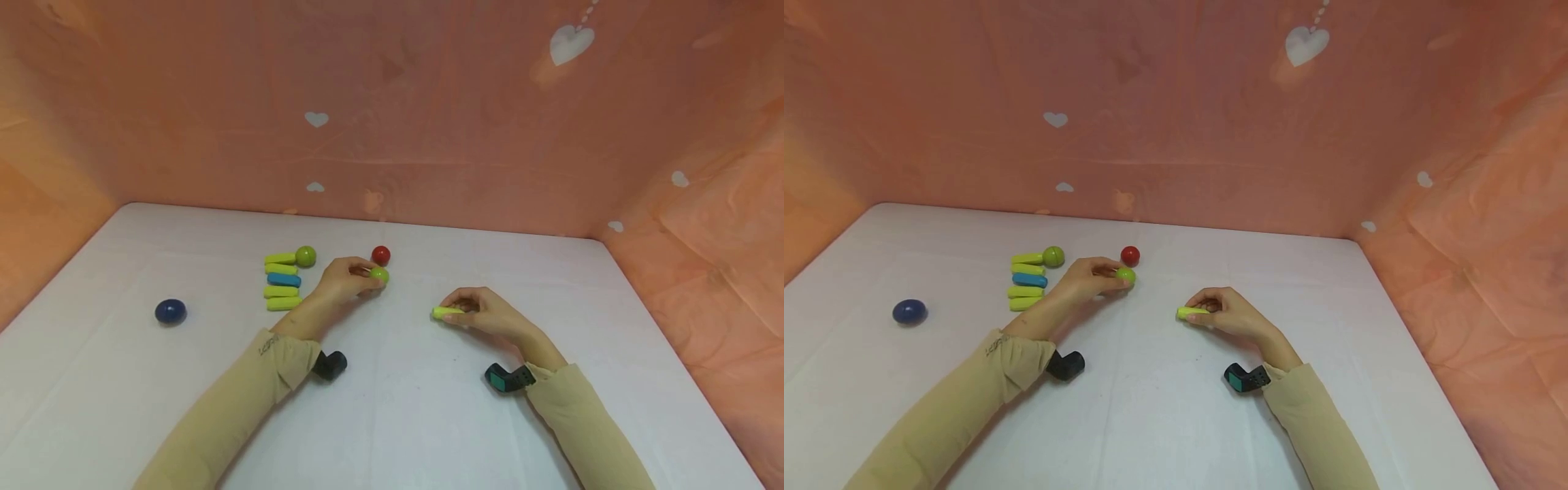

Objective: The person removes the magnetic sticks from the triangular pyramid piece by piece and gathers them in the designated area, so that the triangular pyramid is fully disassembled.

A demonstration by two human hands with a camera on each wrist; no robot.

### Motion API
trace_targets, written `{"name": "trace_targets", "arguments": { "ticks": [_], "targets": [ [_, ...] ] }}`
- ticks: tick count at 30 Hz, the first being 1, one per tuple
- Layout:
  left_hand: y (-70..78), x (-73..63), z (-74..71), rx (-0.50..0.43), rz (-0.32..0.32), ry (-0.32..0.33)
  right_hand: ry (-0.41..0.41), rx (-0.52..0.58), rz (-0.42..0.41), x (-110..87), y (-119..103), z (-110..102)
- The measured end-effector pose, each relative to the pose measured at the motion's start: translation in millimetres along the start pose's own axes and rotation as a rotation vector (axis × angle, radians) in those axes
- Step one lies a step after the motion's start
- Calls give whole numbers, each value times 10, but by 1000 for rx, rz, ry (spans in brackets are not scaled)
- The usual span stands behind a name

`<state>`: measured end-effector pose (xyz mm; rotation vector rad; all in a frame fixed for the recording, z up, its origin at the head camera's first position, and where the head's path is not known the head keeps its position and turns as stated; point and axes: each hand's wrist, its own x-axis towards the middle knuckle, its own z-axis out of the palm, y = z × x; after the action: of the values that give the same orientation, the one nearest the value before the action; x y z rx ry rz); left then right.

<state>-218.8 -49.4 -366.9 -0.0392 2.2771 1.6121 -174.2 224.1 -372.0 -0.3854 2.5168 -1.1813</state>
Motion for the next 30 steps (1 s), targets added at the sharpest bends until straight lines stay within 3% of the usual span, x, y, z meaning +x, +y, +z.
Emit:
{"name": "trace_targets", "arguments": {
  "ticks": [7, 30],
  "targets": [
    [-7, 46, -27, 36, -17, 48, 8, 3, 13, -13, -5, 7],
    [2, 29, -25, 18, -50, 28, 4, 11, 1, 9, 23, 19]
  ]
}}
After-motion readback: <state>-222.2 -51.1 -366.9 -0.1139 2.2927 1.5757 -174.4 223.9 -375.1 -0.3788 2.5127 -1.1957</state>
